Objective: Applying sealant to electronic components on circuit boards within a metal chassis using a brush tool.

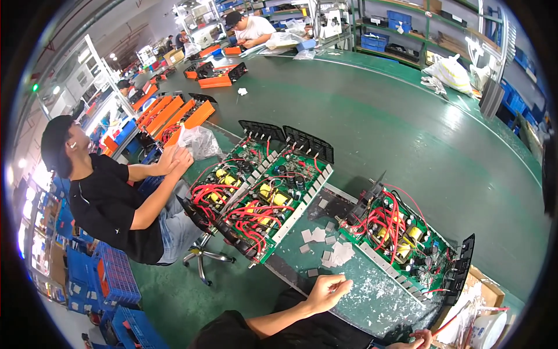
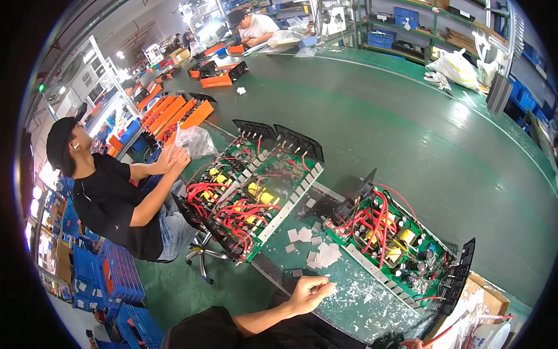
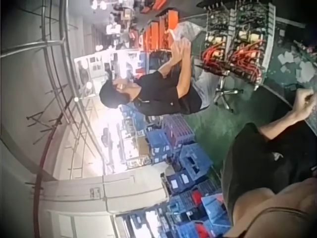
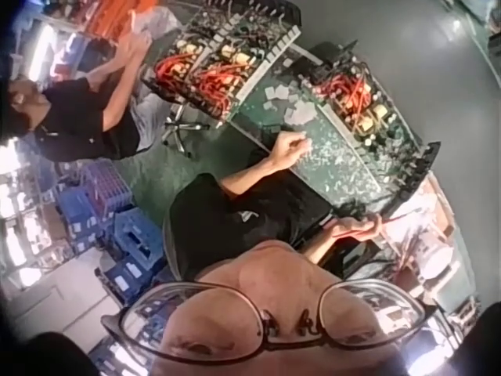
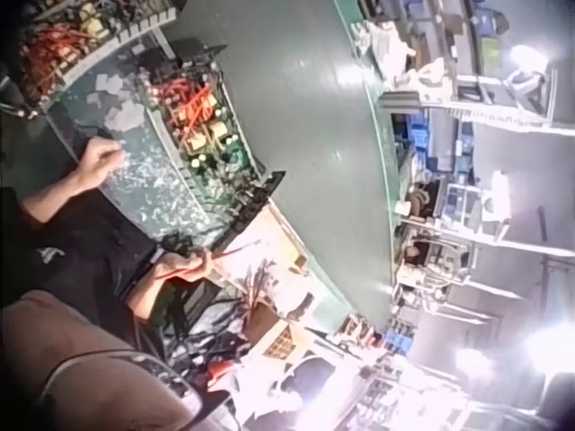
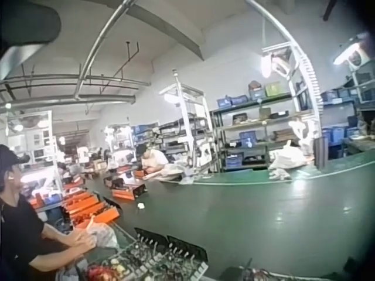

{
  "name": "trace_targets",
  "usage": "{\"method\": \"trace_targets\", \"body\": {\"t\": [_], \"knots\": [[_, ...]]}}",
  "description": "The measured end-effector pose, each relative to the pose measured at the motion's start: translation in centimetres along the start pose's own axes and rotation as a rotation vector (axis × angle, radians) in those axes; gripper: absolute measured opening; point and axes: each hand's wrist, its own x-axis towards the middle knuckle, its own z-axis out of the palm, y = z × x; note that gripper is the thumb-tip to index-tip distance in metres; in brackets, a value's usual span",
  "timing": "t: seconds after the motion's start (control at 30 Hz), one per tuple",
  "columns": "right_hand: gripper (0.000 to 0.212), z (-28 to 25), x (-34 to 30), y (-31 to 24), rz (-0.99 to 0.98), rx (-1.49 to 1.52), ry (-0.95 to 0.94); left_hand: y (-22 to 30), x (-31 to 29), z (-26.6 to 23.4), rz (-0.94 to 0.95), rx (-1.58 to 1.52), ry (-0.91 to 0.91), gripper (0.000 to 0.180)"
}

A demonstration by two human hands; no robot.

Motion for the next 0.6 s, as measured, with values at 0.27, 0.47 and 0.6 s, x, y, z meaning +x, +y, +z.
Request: {"method": "trace_targets", "body": {"t": [0.27, 0.47, 0.6], "knots": [[0.036, -0.28, -0.31, 0.09, 0.115, 0.020, 0.002, -0.08, 0.04, 0.00, 0.008, -0.006, -0.020, 0.033], [0.037, -0.29, -0.32, 0.07, 0.098, -0.005, 0.008, 0.27, 0.02, 0.03, -0.001, -0.026, -0.033, 0.032], [0.038, 0.00, -0.24, -0.53, 0.130, 0.008, 0.025, 0.56, 0.17, -0.03, -0.004, -0.026, -0.013, 0.030]]}}
